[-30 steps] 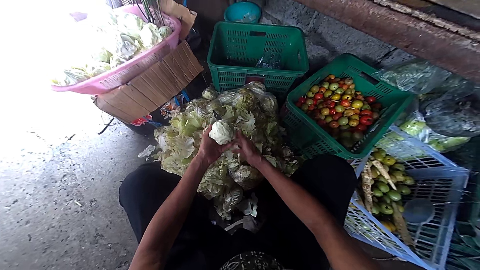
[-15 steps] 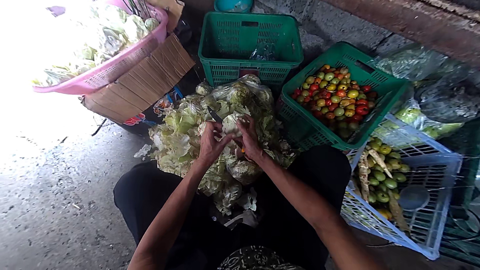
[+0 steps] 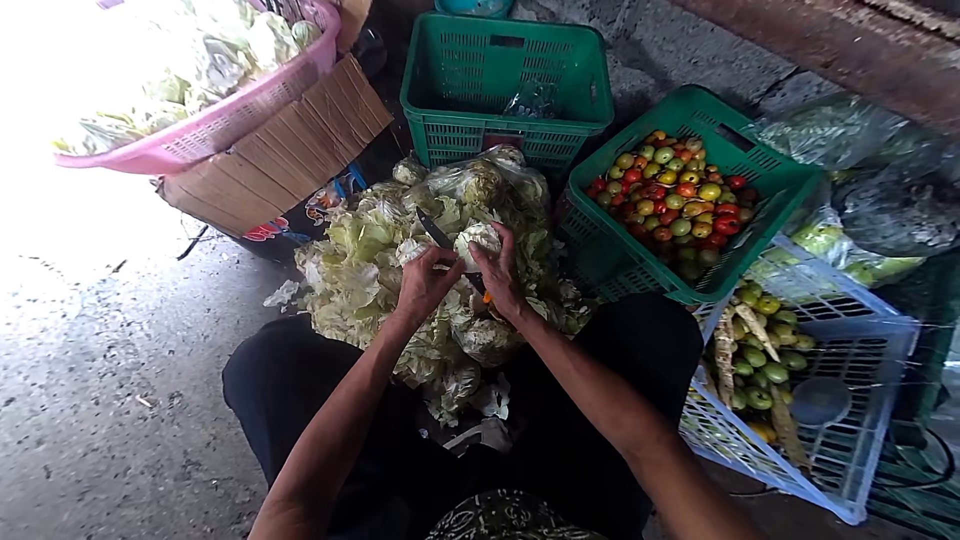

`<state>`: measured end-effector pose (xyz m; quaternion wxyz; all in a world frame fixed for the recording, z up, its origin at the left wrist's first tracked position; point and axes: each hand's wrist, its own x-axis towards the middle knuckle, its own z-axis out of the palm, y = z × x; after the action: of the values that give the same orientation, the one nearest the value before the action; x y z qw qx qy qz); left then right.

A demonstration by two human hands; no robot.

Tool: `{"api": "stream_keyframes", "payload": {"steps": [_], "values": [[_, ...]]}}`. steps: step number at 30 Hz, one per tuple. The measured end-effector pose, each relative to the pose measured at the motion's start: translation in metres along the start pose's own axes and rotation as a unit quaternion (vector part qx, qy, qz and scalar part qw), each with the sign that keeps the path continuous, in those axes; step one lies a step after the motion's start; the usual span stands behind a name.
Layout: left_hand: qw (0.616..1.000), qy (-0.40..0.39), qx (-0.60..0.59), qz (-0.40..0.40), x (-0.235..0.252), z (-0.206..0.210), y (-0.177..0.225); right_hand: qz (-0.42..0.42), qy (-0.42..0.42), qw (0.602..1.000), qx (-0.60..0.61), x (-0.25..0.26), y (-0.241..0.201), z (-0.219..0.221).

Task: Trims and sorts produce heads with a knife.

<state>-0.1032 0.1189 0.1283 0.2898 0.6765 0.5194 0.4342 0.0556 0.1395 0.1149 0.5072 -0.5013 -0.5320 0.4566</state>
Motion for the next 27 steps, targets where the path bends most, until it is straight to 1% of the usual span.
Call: {"api": "stream_keyframes", "payload": {"steps": [3,6,10,12,14,18,22,27], "values": [[1.000,0.001,0.025,0.008,-0.001,0.003,0.000,-0.003,0.007,0.999,-0.037,0.000,0.001,0.000],[0.999,-0.001,0.041,-0.002,0.000,0.003,0.000,0.035,0.002,0.999,-0.042,0.000,0.004,0.000],[0.997,-0.001,0.025,-0.078,0.003,-0.005,-0.007,0.132,-0.035,0.991,-0.003,0.000,0.007,-0.006],[0.993,0.007,0.046,-0.105,0.006,-0.013,-0.012,0.158,-0.042,0.986,0.023,0.001,0.007,-0.009],[0.992,-0.015,0.053,-0.114,0.007,-0.016,-0.015,0.160,-0.033,0.986,0.022,0.002,0.009,-0.009],[0.992,-0.077,-0.022,-0.102,0.002,-0.004,-0.006,0.147,-0.023,0.989,-0.006,0.000,0.008,-0.007],[0.992,-0.086,-0.035,-0.082,0.002,0.000,-0.007,0.128,-0.021,0.991,-0.030,-0.001,0.007,-0.005],[0.991,-0.095,-0.047,-0.087,0.004,-0.004,-0.007,0.146,-0.018,0.989,-0.023,0.001,0.008,-0.007]]}}
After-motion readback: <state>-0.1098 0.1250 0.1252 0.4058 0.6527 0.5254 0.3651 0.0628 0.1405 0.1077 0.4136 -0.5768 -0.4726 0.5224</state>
